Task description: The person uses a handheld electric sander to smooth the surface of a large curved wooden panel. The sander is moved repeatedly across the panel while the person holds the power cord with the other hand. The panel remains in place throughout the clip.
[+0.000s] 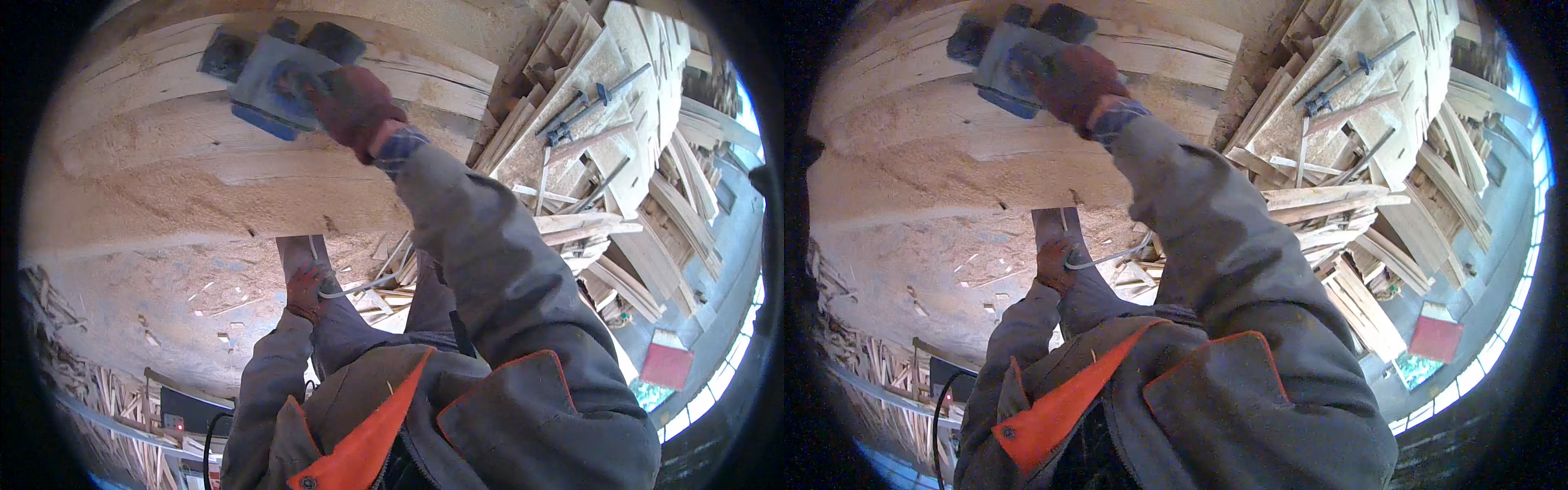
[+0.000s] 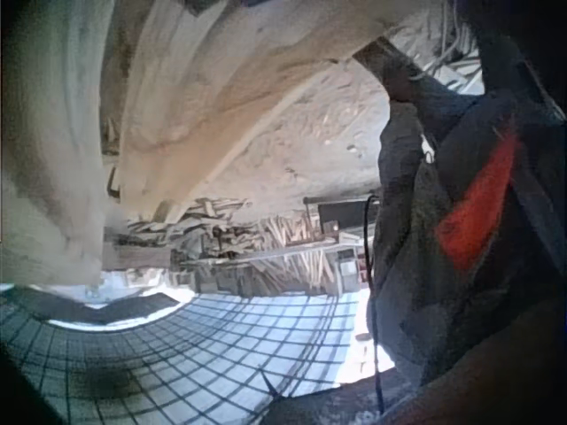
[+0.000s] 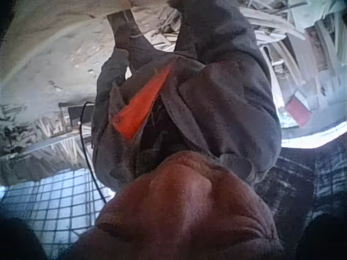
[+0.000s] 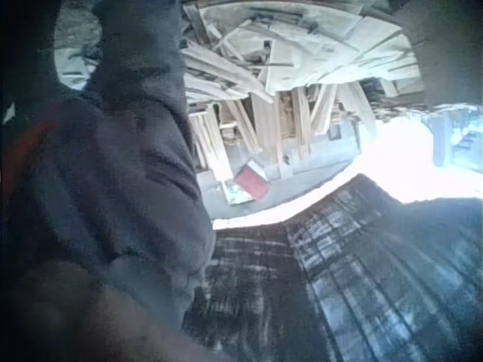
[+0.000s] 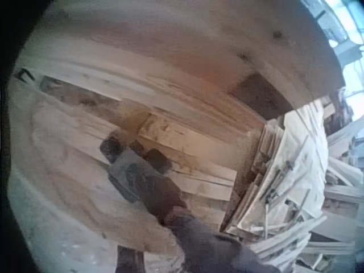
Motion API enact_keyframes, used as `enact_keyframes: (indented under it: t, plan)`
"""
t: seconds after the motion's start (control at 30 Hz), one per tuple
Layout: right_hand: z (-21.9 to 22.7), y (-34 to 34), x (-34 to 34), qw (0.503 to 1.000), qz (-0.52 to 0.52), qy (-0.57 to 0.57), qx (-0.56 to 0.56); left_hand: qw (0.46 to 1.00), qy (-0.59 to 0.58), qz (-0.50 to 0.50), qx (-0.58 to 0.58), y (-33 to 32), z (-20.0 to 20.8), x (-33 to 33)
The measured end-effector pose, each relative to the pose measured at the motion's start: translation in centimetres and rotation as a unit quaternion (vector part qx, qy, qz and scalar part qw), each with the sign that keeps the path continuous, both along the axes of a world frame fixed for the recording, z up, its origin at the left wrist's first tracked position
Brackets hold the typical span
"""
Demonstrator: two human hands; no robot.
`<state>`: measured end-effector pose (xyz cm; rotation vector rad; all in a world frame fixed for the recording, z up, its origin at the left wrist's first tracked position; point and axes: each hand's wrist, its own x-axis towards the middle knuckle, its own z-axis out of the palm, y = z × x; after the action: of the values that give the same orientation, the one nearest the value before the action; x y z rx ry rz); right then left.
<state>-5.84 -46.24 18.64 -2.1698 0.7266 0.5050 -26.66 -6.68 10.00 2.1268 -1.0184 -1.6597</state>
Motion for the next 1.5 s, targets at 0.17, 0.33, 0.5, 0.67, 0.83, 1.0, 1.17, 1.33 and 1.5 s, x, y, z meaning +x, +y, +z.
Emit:
enact_keyframes:
  t: [0.17, 0.33, 0.5, 0.67, 0.83, 1.0, 1.17, 1.33, 1.5]
  plan:
    - [2.0, -3.1, -2.6, 0.996, 0.07, -0.045, 0.029, 0.996, -0.056, -0.033, -0.057, -6.6, 4.3, -7.5]
    - [0.9, -11.1, -15.1, 0.992, 0.042, -0.039, 0.115, 0.997, -0.03, -0.056, 0.039, -11.2, 8.3, -16.8]
    - [-2.3, -18.3, -28.3, 0.996, -0.035, -0.024, 0.083, 0.999, 0.034, -0.003, 0.024, -12.2, 8.2, -19.3]
    - [-0.9, -16.8, -26.1, 0.996, -0.029, -0.001, 0.088, 0.998, -0.043, -0.026, -0.035, -12.9, 10.2, -19.8]
    - [-0.6, -10.4, -11.9, 0.985, 0.055, 0.093, 0.132, 0.99, -0.031, 0.072, -0.115, -14.8, 12.0, -18.8]
    - [-0.4, -3.8, -2.2, 0.989, 0.144, -0.02, 0.026, 0.984, -0.061, 0.115, -0.122, -18.1, 15.1, -18.2]
    - [0.7, -7.4, -3.0, 0.98, 0.194, -0.047, 0.027, 0.919, -0.208, 0.235, -0.239, -21.0, 17.2, -18.3]
    - [-1.4, -19.2, -15.1, 0.989, 0.145, 0.015, 0.019, 0.949, -0.167, 0.186, -0.192, -23.5, 18.6, -18.2]
    - [1.2, -29.2, -26.4, 0.961, -0.079, -0.06, 0.259, 0.935, -0.159, 0.248, -0.199, -24.2, 17.0, -16.3]
